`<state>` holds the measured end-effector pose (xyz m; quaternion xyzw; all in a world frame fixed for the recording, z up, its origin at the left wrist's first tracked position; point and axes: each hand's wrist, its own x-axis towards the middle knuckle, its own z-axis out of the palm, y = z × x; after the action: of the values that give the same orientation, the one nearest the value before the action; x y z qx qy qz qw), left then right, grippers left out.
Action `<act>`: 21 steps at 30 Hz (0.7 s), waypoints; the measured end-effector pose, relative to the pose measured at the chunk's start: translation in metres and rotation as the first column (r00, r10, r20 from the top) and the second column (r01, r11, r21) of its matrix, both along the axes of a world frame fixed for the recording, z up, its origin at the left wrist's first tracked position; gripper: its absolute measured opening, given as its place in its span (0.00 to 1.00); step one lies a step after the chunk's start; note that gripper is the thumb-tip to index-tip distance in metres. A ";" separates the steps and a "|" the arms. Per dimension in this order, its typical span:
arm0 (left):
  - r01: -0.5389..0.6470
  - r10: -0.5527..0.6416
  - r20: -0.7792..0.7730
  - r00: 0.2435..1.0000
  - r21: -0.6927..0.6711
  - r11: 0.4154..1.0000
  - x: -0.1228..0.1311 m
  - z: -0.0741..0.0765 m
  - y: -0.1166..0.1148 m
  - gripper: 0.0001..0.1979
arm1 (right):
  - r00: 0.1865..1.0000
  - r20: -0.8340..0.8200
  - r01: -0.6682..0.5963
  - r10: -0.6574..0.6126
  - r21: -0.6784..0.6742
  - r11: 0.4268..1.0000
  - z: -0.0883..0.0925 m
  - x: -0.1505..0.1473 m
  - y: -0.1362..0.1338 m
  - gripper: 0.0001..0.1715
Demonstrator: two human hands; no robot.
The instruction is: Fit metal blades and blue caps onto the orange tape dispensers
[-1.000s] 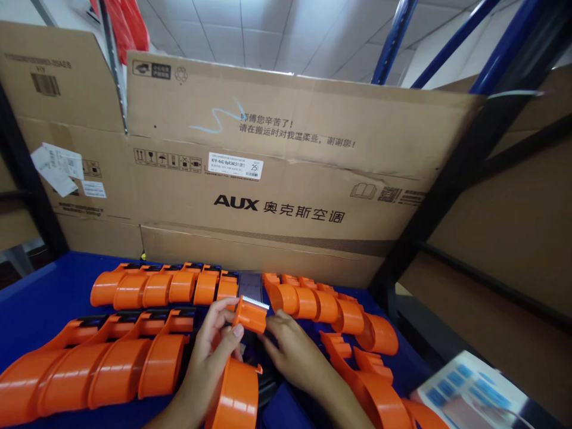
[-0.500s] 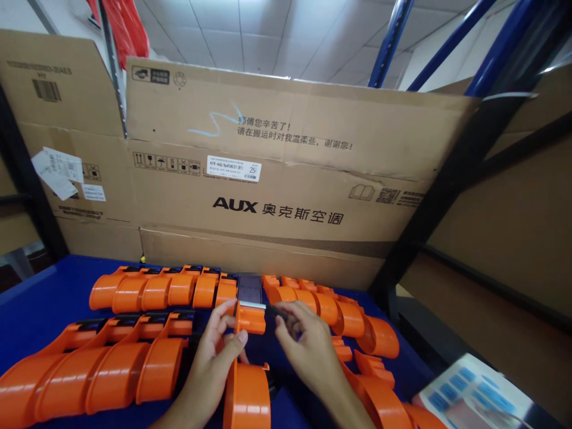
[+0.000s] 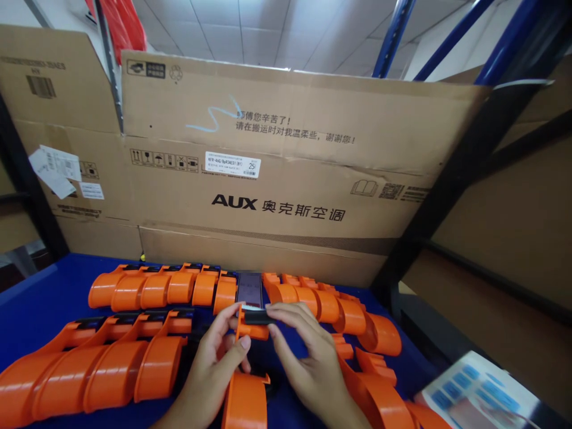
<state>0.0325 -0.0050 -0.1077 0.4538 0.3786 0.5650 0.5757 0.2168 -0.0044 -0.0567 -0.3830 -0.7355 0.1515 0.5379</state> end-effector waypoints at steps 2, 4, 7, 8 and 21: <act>0.009 -0.009 -0.002 1.000 0.008 1.000 0.000 0.000 0.000 0.32 | 0.999 0.045 -0.015 0.015 0.016 1.000 0.001 -0.004 -0.002 0.13; 0.010 -0.009 -0.004 1.000 0.016 1.000 0.000 0.000 -0.001 0.31 | 0.999 0.053 -0.006 0.004 0.025 1.000 0.000 -0.007 -0.003 0.13; 0.021 -0.021 -0.009 1.000 0.029 0.999 0.000 0.001 -0.001 0.30 | 0.998 0.058 0.012 -0.012 0.011 1.000 -0.003 -0.007 -0.004 0.12; 0.026 -0.026 -0.012 1.000 0.035 0.999 0.000 0.001 -0.001 0.30 | 0.998 0.058 0.016 -0.016 0.007 1.000 -0.004 -0.006 -0.004 0.12; 0.031 -0.031 0.050 0.998 0.009 0.999 -0.001 0.007 0.000 0.26 | 0.998 -0.044 -0.056 0.047 -0.246 0.968 0.001 0.011 0.007 0.14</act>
<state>0.0315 -0.0053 -0.1002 0.4477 0.3547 0.5686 0.5919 0.2274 0.0030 -0.0562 -0.4248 -0.7104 0.2631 0.4957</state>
